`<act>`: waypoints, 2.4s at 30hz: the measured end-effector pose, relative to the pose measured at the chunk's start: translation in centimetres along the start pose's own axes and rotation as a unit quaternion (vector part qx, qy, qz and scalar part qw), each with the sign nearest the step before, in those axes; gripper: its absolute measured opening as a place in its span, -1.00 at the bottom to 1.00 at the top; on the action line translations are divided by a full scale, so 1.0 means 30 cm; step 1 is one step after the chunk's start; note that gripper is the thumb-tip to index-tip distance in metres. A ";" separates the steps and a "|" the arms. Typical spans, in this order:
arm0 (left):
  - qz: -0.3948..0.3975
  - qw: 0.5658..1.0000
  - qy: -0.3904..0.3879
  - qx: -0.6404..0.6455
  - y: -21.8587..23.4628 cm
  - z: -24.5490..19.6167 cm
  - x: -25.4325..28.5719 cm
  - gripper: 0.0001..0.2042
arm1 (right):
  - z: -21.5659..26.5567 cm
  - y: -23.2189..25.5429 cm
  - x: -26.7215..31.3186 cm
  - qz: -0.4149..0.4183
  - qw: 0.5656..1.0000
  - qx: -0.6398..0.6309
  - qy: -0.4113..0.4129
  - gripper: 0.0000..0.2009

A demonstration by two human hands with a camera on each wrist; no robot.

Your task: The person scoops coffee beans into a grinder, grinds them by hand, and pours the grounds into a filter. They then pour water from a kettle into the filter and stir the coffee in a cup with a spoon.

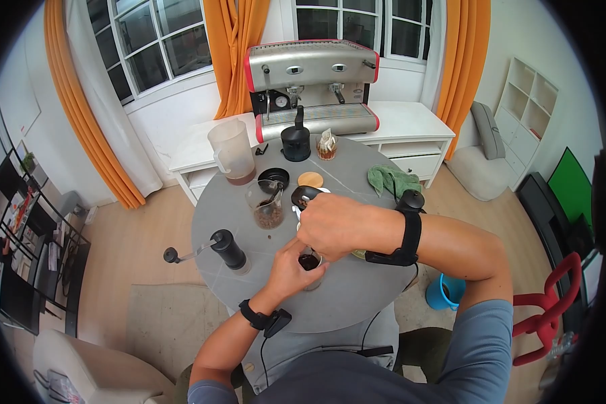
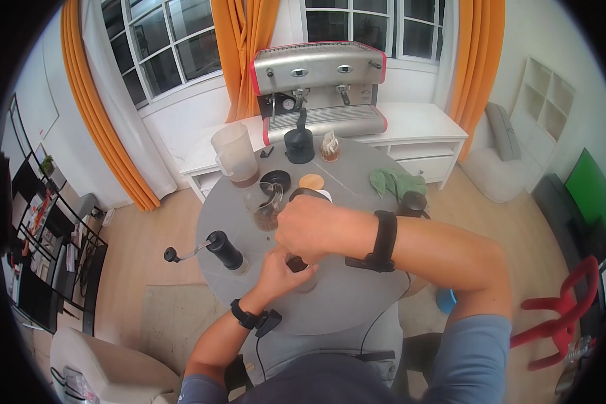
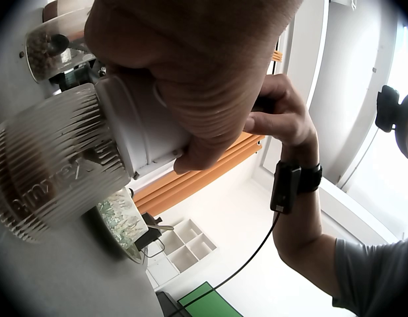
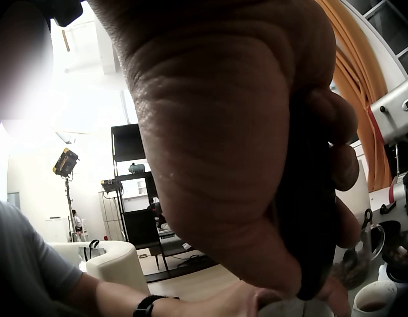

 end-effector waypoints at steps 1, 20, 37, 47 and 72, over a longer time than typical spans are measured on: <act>0.002 1.000 0.002 0.000 0.000 0.000 0.000 -0.54 | -0.001 -0.001 0.000 0.000 1.000 0.000 0.000 -0.84; -0.014 0.998 -0.018 0.063 -0.001 0.023 0.012 -0.19 | -0.042 0.034 0.078 -0.013 0.998 0.009 -0.055 -0.81; 0.008 0.997 0.029 0.071 0.026 0.063 0.049 -0.16 | -0.043 0.036 0.125 -0.031 0.999 -0.023 -0.014 -0.83; 0.020 0.998 0.019 0.052 0.019 0.047 0.037 -0.18 | -0.032 0.016 0.096 -0.017 1.000 -0.010 -0.005 -0.82; 0.017 0.998 0.019 0.049 0.017 0.048 0.035 -0.26 | -0.018 -0.008 0.058 -0.059 0.998 -0.027 0.026 -0.88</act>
Point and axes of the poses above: each hand's wrist, its own x-axis away from the middle knuckle, its own y-axis out of the back of the hand, z = x × y, the point moved 2 cm from there along -x, towards the middle knuckle, and after that the axes turned 10 degrees about -z, right-handed, at the moved point
